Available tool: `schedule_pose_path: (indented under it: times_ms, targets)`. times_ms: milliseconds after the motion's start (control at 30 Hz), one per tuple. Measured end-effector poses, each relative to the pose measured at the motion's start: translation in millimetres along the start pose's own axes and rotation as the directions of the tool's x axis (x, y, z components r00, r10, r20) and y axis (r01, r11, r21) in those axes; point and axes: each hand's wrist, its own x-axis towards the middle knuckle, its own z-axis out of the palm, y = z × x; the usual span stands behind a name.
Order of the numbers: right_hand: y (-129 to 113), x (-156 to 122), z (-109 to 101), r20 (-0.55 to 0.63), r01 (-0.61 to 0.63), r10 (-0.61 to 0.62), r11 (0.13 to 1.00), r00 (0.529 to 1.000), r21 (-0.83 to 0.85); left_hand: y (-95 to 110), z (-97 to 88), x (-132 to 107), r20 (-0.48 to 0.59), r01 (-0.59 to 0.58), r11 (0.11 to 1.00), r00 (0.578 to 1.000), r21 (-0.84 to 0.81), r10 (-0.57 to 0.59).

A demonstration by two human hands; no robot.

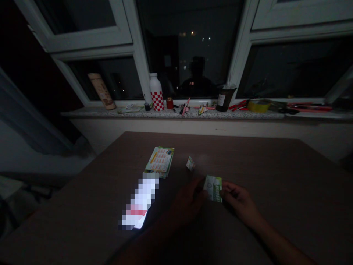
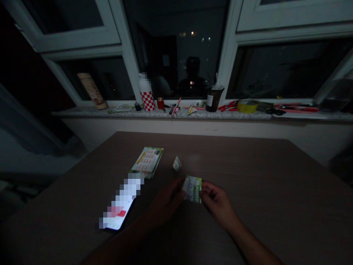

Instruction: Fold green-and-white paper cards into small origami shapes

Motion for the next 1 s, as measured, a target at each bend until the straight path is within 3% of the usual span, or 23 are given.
schedule_pose_path:
  times_ms: [267,400,667,833,1000]
  targets:
    - [16,1,-2,-0.143,-0.013,-0.022,0.97,0.99,-0.244,-11,2.0,-1,-0.016,-0.002,0.991,1.0,0.133,0.005]
    - [20,1,-3,-0.111,0.017,-0.057,0.941,0.992,-0.338,-18,0.7,2,0.014,-0.095,0.953,0.995,0.288,0.094]
    - [14,1,-3,-0.025,0.057,-0.078,0.878,0.997,-0.476,-20,-1.1,0,0.17,-0.18,0.866,0.979,0.467,0.112]
    - [13,1,-6,0.018,0.076,-0.084,0.759,0.996,-0.647,-15,-4.5,0,0.251,-0.229,0.847,0.961,0.48,0.118]
    - [12,2,-9,0.096,0.175,-0.159,0.611,0.983,-0.772,-14,-7.1,1,0.297,-0.276,0.818,0.945,0.504,0.136]
